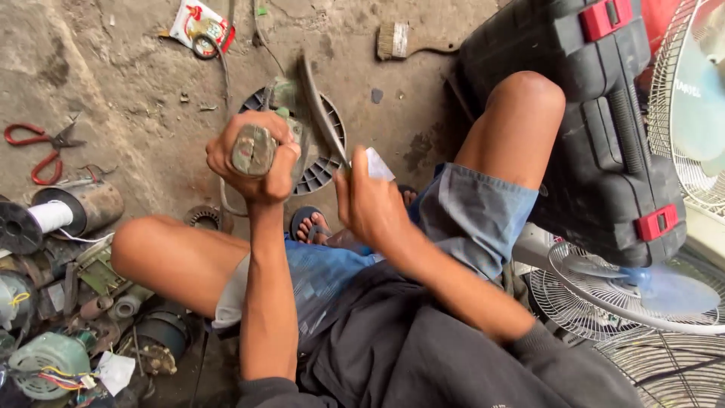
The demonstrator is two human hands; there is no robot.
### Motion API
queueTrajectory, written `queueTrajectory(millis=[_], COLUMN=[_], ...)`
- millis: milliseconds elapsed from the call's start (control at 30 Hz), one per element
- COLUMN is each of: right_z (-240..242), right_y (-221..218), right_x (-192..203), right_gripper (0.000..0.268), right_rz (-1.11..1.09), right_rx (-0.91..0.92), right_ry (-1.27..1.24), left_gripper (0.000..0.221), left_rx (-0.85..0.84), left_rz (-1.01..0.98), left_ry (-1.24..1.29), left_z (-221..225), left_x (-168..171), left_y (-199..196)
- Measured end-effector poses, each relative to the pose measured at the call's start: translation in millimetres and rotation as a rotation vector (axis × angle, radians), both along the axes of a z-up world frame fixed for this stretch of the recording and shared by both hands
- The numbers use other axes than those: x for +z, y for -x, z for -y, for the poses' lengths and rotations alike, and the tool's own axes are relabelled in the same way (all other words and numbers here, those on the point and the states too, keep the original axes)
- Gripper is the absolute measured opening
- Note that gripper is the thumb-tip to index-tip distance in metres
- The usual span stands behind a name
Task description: Cleaning the exterior of a power tool housing using a wire brush and a scraper while sitting on the floor.
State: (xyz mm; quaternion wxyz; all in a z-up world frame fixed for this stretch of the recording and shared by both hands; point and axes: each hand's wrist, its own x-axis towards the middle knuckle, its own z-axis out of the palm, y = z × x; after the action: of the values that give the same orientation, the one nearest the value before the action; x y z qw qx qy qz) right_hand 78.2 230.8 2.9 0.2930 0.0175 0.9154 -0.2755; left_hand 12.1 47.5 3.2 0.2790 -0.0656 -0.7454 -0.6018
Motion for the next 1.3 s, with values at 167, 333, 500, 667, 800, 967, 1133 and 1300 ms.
queueTrajectory(millis=[167, 333, 500, 667, 800, 967, 1133, 1300], right_z=[22.7, 42.1, 18.0, 29.0, 40.6, 16.9, 28.3, 55.3], right_y=[20.6, 72.8, -27.2, 8.6, 51.3, -33.2, -18.2, 37.8], right_x=[-24.1, -32.8, -22.5, -47.4, -47.9, -25.7, -33.5, -49.2], right_gripper=[0.039, 0.033, 0.032, 0.038, 0.058, 0.04, 0.041, 0.053], right_rz=[-0.015, -0.168, -0.042, -0.116, -0.441, -0.068, -0.024, -0.21], right_rx=[-0.098, -0.126, -0.061, -0.14, -0.098, -0.066, -0.089, -0.08], right_ry=[0.093, 0.166, 0.141, 0.217, 0.453, 0.321, 0.338, 0.367], left_gripper=[0.017, 0.021, 0.021, 0.021, 0.025, 0.023, 0.024, 0.027], left_rx=[-0.055, -0.037, 0.059, 0.065, 0.1, 0.3, 0.235, 0.279], left_rz=[-0.046, -0.106, -0.135, -0.137, 0.024, -0.155, -0.102, -0.155], left_ry=[-0.079, -0.107, -0.174, -0.2, -0.253, -0.138, -0.162, -0.187], left_z=[3.1, 1.6, -0.1, -10.4, -5.9, 8.4, 6.5, 11.3], left_x=[-3.4, -3.7, -2.7, -7.1, 10.8, -0.9, 3.1, 4.8], left_y=[5.8, -3.8, -1.8, -3.2, -13.8, 12.3, 6.8, 9.1])
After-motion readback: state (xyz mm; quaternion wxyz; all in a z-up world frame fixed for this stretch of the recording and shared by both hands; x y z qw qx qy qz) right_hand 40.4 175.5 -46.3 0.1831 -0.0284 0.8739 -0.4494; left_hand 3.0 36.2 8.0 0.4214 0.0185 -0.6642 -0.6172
